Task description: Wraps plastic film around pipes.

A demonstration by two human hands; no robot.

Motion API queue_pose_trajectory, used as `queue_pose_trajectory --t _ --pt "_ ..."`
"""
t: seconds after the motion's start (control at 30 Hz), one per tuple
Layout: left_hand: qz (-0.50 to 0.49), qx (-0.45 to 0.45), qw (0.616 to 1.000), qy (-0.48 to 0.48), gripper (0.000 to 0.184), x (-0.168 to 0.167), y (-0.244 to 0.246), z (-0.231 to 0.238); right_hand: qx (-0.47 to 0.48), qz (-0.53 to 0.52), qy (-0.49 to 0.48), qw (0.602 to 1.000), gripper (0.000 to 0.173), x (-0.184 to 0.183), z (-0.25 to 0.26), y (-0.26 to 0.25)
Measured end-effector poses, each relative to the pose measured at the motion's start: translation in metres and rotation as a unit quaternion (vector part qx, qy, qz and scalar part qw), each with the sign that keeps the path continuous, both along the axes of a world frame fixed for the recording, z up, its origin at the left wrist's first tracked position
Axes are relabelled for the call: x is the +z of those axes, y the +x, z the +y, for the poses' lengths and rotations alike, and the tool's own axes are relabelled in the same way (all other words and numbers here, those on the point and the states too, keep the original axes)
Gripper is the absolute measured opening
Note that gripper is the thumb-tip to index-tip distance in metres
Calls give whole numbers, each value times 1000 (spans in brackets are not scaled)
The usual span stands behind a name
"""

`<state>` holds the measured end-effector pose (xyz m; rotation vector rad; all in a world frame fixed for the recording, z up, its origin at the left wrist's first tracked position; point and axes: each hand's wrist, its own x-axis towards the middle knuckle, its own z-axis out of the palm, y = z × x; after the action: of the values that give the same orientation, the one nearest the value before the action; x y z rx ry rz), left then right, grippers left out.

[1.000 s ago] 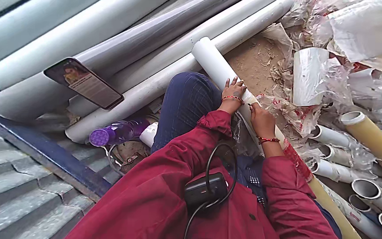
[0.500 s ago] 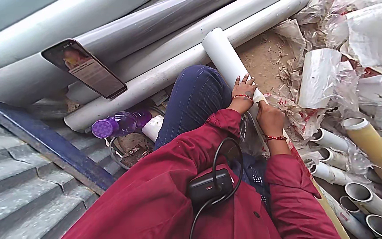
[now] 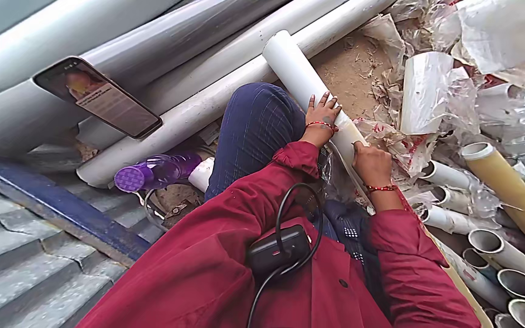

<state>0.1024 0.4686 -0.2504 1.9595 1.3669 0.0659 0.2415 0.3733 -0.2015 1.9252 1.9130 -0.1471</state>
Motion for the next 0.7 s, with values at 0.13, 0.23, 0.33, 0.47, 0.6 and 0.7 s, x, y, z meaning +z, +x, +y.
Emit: queue_pose_trajectory --t 0.13,0.23,0.33,0.47,0.6,0.7 --pt "17 -8 1000 0 70 0 0 0 -22 -5 -20 1000 23 4 -12 12" --pt "7 -4 1000 15 68 -3 -1 -1 -24 -12 -27 999 23 4 -23 22" --pt "14 -9 1000 20 67 -2 -2 -2 -26 -15 -24 999 21 4 -35 33" --pt "18 -12 999 28 66 -4 -1 -2 -32 -26 -23 999 23 6 -53 48" --pt "26 -17 999 33 66 -3 -2 -2 -47 -38 -35 998 23 8 -70 65" --pt "19 -13 999 40 65 -4 -2 -2 -40 -38 -16 998 22 9 -84 76"
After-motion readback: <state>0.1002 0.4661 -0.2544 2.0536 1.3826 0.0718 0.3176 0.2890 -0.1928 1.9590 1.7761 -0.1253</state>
